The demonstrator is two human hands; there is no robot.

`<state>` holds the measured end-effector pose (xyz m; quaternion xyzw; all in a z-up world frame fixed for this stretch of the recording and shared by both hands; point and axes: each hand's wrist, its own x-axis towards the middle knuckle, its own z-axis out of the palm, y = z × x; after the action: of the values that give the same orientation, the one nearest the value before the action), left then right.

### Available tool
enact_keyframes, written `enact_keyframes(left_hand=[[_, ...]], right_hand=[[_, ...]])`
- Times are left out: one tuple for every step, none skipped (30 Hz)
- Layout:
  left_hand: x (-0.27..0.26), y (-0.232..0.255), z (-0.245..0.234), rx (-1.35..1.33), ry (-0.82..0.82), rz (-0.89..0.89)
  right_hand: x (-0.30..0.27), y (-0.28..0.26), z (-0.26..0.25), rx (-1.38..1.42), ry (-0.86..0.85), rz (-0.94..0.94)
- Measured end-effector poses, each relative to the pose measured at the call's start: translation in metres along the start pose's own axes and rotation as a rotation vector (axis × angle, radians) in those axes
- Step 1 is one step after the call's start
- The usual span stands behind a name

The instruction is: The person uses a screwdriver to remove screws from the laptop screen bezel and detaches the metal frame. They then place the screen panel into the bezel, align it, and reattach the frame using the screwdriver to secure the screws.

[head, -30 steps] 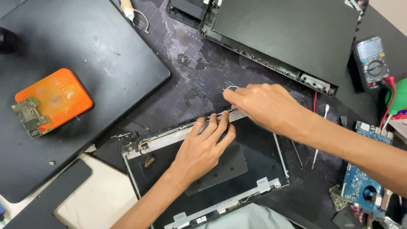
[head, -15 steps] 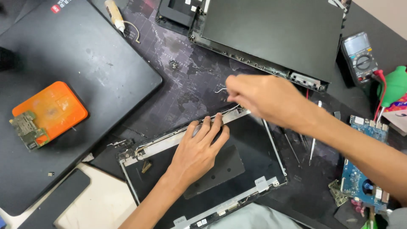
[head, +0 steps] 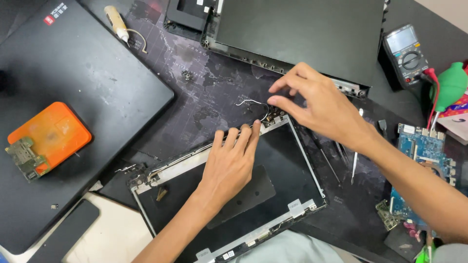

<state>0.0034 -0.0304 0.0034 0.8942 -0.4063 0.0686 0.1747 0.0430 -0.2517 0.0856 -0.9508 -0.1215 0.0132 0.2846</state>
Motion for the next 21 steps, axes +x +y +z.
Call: enact_keyframes(left_hand=[[0.002, 0.001, 0.000, 0.001, -0.002, 0.007], [0.002, 0.002, -0.001, 0.005, -0.002, -0.004], [0.002, 0.002, -0.002, 0.010, -0.003, -0.014], [0.003, 0.002, -0.003, 0.015, -0.004, -0.013], [0.003, 0.002, -0.003, -0.007, 0.007, -0.020], [0.003, 0.003, -0.004, -0.032, 0.018, -0.029], [0.002, 0.003, -0.003, -0.030, 0.017, -0.031], [0.003, 0.003, -0.003, -0.030, 0.015, -0.032], [0.003, 0.003, -0.003, -0.029, 0.013, -0.033], [0.003, 0.003, -0.002, -0.031, 0.012, -0.032], [0.003, 0.003, -0.001, -0.049, 0.038, -0.042], [0.004, 0.002, -0.001, -0.068, 0.065, -0.049], [0.004, 0.002, 0.000, -0.070, 0.065, -0.044], [0.004, 0.002, 0.000, -0.077, 0.056, -0.044], [0.004, 0.001, 0.000, -0.084, 0.047, -0.044], [0.003, 0.002, 0.000, -0.085, 0.047, -0.048], [0.003, 0.002, 0.001, -0.086, 0.054, -0.051], [0.004, 0.002, 0.001, -0.084, 0.065, -0.050], [0.004, 0.001, -0.001, -0.083, 0.068, -0.052], [0.004, 0.001, -0.001, -0.104, 0.066, -0.049], [0.003, 0.000, -0.002, -0.126, 0.064, -0.047]], right_hand=[[0.000, 0.002, 0.002, 0.001, 0.005, 0.004], [0.001, 0.003, 0.006, -0.063, -0.020, -0.044], [0.001, 0.004, 0.010, -0.127, -0.046, -0.093], [0.002, 0.004, 0.011, -0.123, -0.043, -0.095], [0.003, 0.004, 0.012, -0.158, -0.068, -0.107], [0.004, 0.004, 0.013, -0.193, -0.097, -0.119], [0.005, 0.003, 0.013, -0.191, -0.097, -0.121], [0.005, 0.002, 0.012, -0.203, -0.118, -0.118], [0.006, 0.002, 0.011, -0.214, -0.139, -0.114], [0.006, 0.001, 0.010, -0.215, -0.140, -0.112], [0.007, 0.000, 0.008, -0.210, -0.167, -0.137], [0.007, -0.001, 0.006, -0.207, -0.192, -0.160], [0.006, 0.000, 0.004, -0.209, -0.190, -0.155], [0.006, 0.001, 0.003, -0.186, -0.200, -0.188], [0.006, 0.001, 0.003, -0.163, -0.211, -0.221], [0.007, 0.001, 0.003, -0.163, -0.215, -0.223], [0.007, 0.001, 0.004, -0.154, -0.211, -0.236], [0.008, 0.001, 0.003, -0.148, -0.203, -0.251], [0.010, 0.000, 0.002, -0.149, -0.203, -0.254], [0.011, -0.001, 0.001, -0.170, -0.220, -0.256], [0.012, -0.002, -0.001, -0.190, -0.238, -0.258]])
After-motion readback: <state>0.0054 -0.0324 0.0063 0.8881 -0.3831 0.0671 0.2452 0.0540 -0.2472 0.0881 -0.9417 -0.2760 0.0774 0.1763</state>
